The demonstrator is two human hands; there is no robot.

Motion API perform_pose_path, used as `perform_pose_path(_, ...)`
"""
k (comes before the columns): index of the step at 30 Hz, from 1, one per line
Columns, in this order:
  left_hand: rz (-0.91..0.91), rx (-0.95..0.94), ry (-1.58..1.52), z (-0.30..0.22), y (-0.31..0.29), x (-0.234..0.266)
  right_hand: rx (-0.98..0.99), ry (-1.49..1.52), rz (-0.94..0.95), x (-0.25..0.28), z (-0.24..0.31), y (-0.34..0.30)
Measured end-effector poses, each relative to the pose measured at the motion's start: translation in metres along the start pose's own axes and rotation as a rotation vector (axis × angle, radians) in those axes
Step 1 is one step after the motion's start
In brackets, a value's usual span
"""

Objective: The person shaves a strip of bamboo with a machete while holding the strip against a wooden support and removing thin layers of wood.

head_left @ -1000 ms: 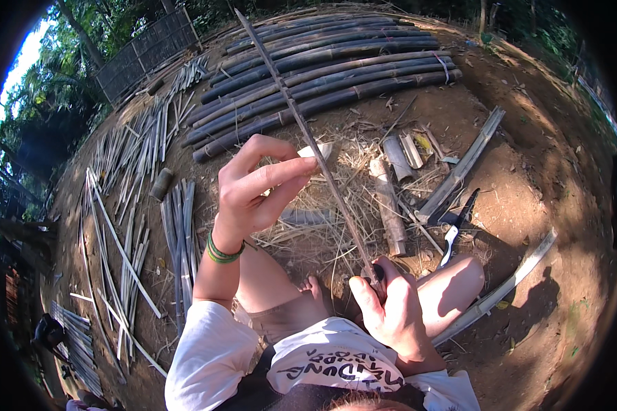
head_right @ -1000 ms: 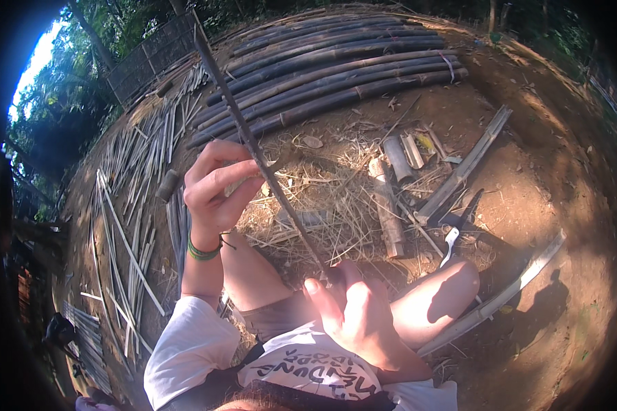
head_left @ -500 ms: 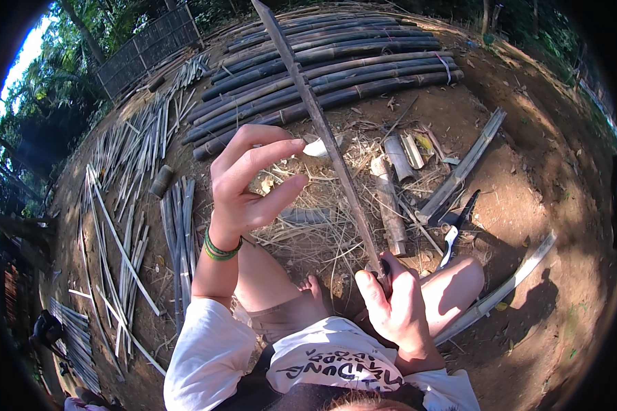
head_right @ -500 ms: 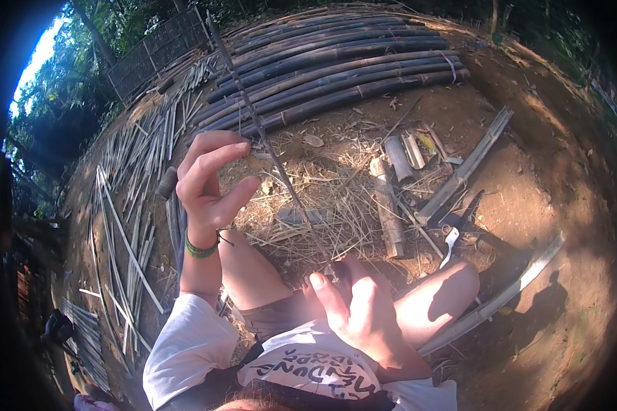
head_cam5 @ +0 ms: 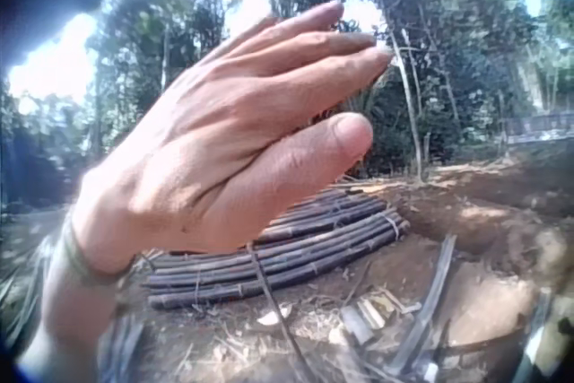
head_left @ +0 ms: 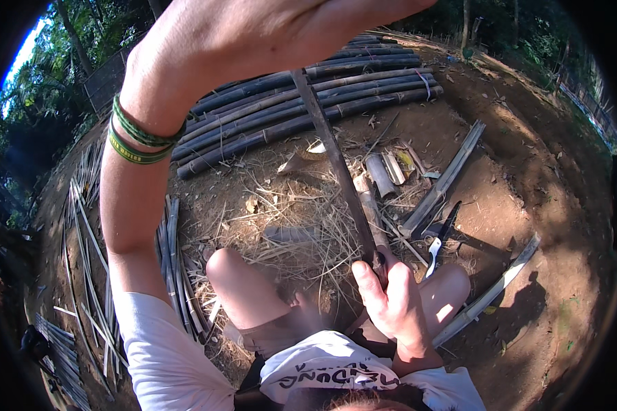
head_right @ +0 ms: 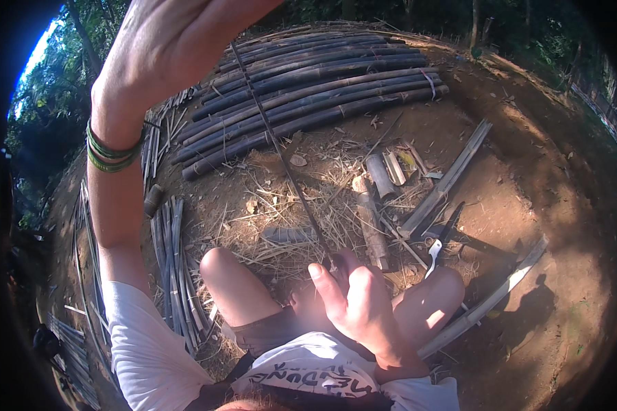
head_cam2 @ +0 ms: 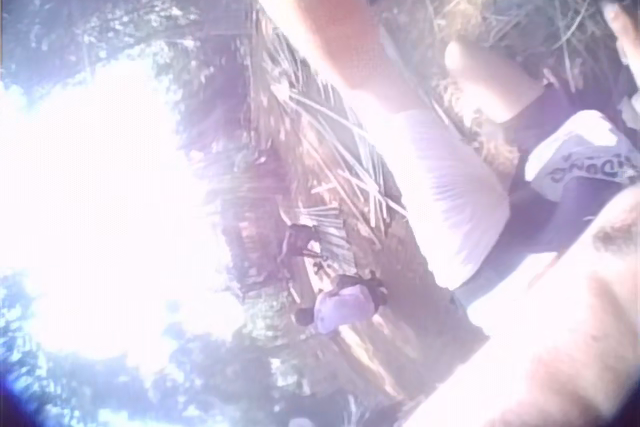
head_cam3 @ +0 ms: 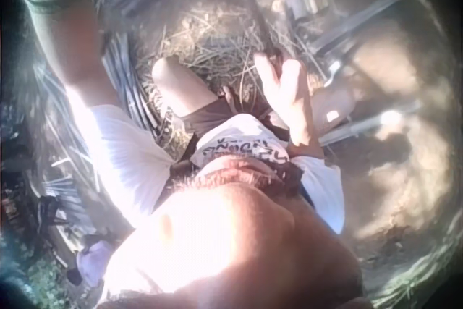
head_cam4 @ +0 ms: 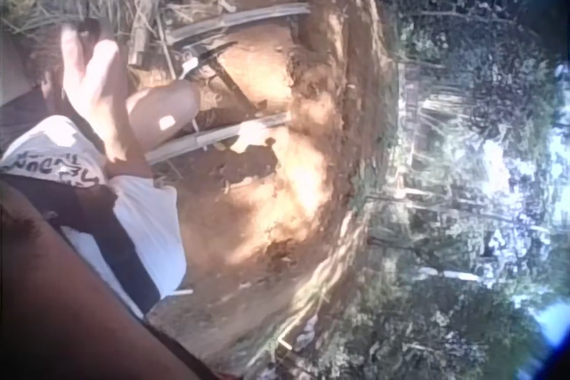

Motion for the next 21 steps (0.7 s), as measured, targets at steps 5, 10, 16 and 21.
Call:
perform_pose_path(5,-0.038,-0.054,-0.129,0.002,0.007,-0.043,-0.18,0.161,-0.003,0.004,0.001,0.014)
perform_pose_path(10,0.044,-0.022,-0.094,0.014,0.03,-0.059,0.022,-0.017,-0.107,0.004,-0.003,0.022)
perform_pose_path(16,-0.117,0.002,-0.022,0.041,0.037,-0.04,-0.19,0.072,0.072,-0.002,-0.002,0.04)
perform_pose_path(21,-0.105,0.052,0.0,0.054,0.025,-0.05,-0.191,0.136,0.097,-0.004,0.007,0.065)
Point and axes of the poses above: each hand's wrist, its own y-axis towards the middle knuckle, its own x-axis out of the back of the hand, z = x × y, the point moved 2 cm from there along y, towards the middle knuckle, and after that the axes turned 12 degrees about -y, right-handed, at the moved point
